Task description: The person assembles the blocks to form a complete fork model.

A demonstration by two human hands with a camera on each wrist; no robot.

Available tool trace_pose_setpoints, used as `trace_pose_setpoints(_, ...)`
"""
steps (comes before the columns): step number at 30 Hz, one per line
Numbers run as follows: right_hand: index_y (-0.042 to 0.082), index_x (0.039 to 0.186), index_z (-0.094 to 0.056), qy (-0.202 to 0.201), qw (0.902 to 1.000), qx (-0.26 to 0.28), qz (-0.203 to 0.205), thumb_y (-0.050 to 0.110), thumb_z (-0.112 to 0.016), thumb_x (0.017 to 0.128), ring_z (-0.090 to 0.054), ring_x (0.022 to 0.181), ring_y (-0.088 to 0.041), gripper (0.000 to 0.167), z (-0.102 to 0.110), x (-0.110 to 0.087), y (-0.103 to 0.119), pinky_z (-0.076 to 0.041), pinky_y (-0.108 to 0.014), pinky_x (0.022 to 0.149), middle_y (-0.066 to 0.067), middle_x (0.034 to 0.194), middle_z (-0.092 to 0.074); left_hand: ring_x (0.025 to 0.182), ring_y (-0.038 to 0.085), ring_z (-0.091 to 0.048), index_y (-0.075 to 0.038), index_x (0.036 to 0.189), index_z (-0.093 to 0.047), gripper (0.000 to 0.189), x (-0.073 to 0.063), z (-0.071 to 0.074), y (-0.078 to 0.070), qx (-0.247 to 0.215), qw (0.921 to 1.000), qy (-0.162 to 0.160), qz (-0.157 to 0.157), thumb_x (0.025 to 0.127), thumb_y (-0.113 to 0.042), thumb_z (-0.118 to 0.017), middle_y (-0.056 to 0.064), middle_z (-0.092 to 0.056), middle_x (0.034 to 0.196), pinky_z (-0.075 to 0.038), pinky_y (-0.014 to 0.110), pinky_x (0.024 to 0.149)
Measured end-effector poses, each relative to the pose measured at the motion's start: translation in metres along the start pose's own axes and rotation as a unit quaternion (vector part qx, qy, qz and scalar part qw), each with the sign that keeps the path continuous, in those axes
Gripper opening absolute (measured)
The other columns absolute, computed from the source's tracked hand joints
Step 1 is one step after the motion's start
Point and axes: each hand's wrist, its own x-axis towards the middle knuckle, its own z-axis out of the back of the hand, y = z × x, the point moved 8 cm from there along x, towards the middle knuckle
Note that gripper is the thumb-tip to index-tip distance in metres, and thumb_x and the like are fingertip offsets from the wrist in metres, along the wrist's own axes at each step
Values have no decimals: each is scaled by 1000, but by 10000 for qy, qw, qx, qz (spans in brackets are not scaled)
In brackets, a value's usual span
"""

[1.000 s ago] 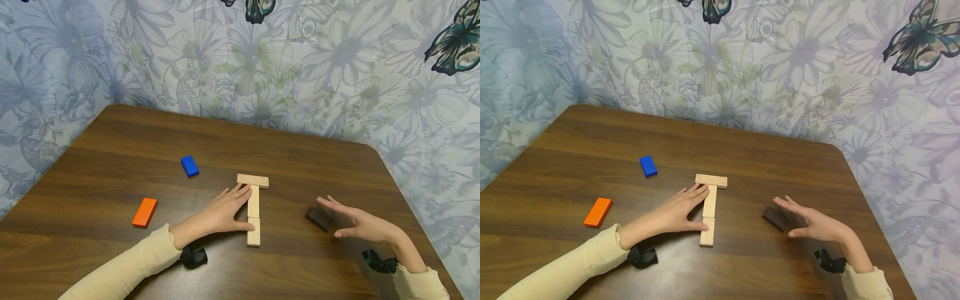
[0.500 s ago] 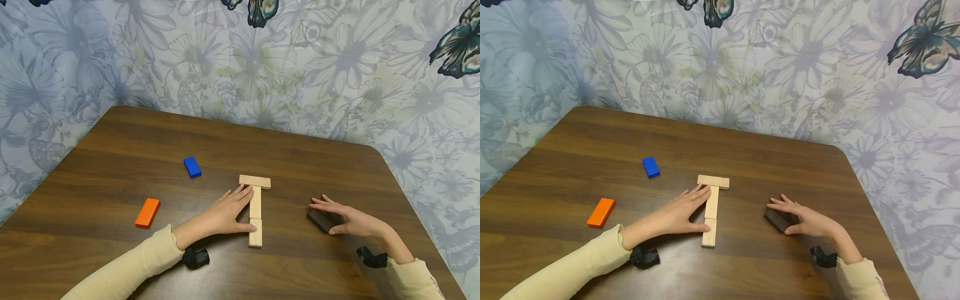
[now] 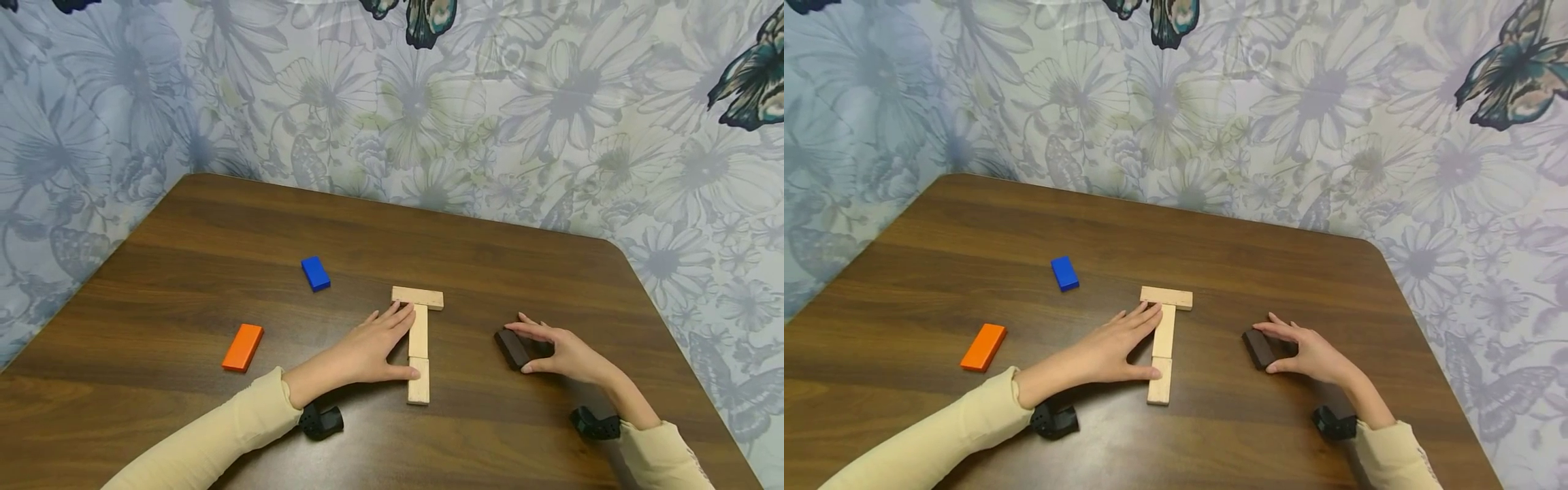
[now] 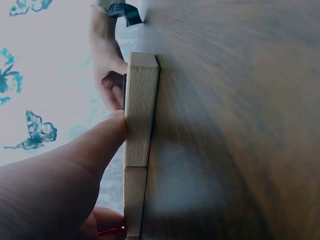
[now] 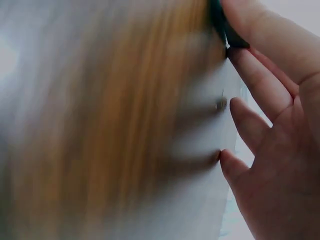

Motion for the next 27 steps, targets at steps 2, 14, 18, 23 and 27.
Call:
trace_pose_setpoints(2,14,138,-48,-89,9999,73,-120,29,-76,77,-25,134,-27,69,-1,3,1,-19,-16,104,-17,144,-36,139,24,-6,-3,149,-21,96,-1,0,-1,-23,10000,10,6,82,-62,-57,7,-13,154,-13,48,109)
trace_pose_setpoints(14,8,131,-49,-821,9926,-39,-890,30,-79,74,-47,120,-34,68,5,57,11,-41,-52,91,-15,133,-50,139,24,-6,-4,148,-22,96,-9,-3,-4,-58,10000,-4,7,82,-62,-58,7,-14,154,-13,48,109)
trace_pose_setpoints(18,6,129,-49,-944,9903,-106,-1011,32,-79,74,-47,120,-34,69,5,79,16,-40,-51,93,-17,131,-50,139,24,-6,-3,148,-22,95,-14,-3,-5,-35,10000,-10,-52,82,-62,-59,8,-14,154,-13,49,108)
trace_pose_setpoints(23,7,130,-48,-932,9900,-173,-1043,35,-80,73,-47,121,-32,71,1,104,23,-40,-49,94,-17,131,-50,139,25,-6,-3,148,-23,95,-20,-2,-8,-20,10000,11,-97,82,-61,-59,8,-14,154,-14,50,108)
trace_pose_setpoints(27,7,130,-48,-928,9900,-217,-1037,37,-80,73,-47,120,-31,71,-4,118,28,-39,-48,95,-16,131,-51,139,25,-7,-3,148,-24,95,-25,-1,-9,-2,9999,28,-112,82,-61,-59,8,-14,154,-14,50,108)
